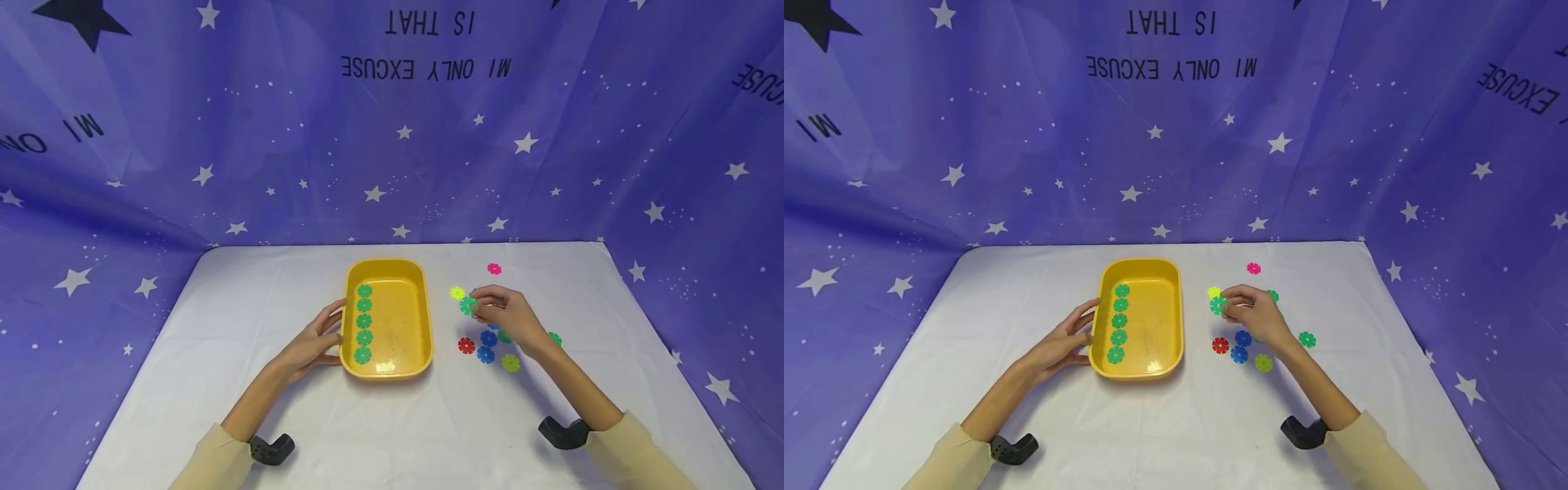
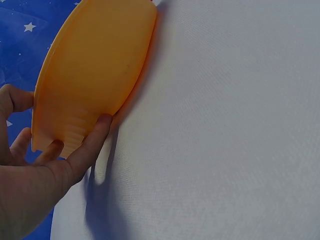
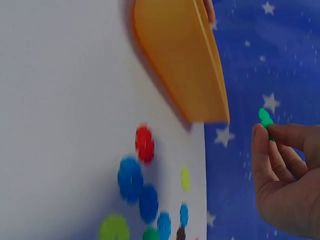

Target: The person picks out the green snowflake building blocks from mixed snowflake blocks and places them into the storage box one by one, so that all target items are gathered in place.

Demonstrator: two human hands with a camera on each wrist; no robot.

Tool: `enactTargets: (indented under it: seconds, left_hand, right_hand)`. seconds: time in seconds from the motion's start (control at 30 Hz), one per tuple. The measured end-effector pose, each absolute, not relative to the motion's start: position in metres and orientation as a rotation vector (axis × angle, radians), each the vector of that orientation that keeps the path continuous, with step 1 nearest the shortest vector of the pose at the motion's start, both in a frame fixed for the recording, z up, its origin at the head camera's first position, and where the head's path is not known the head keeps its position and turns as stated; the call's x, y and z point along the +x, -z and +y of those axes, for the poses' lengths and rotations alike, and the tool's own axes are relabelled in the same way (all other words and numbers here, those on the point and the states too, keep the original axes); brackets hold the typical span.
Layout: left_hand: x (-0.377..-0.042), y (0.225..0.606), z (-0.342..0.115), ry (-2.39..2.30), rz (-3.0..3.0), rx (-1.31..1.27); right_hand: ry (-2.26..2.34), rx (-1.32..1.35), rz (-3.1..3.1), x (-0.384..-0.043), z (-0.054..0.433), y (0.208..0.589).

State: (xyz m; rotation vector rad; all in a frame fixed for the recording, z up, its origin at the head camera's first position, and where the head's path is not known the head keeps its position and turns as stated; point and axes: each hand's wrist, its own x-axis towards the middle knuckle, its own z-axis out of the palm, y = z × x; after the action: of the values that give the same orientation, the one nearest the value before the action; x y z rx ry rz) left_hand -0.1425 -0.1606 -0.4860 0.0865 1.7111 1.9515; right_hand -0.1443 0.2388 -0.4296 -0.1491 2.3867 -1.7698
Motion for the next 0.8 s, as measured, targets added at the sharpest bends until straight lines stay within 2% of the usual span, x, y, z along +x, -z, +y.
enactTargets:
  seconds: [0.4,0.8]
  left_hand:
    - [-0.142,0.485,-0.160,-1.959,1.704,0.084]
    - [-0.142,0.484,-0.160,-1.946,1.718,0.080]
  right_hand:
    - [1.726,-0.264,2.177,-0.144,0.153,0.429]
    - [1.591,-0.287,2.149,-0.146,0.105,0.438]
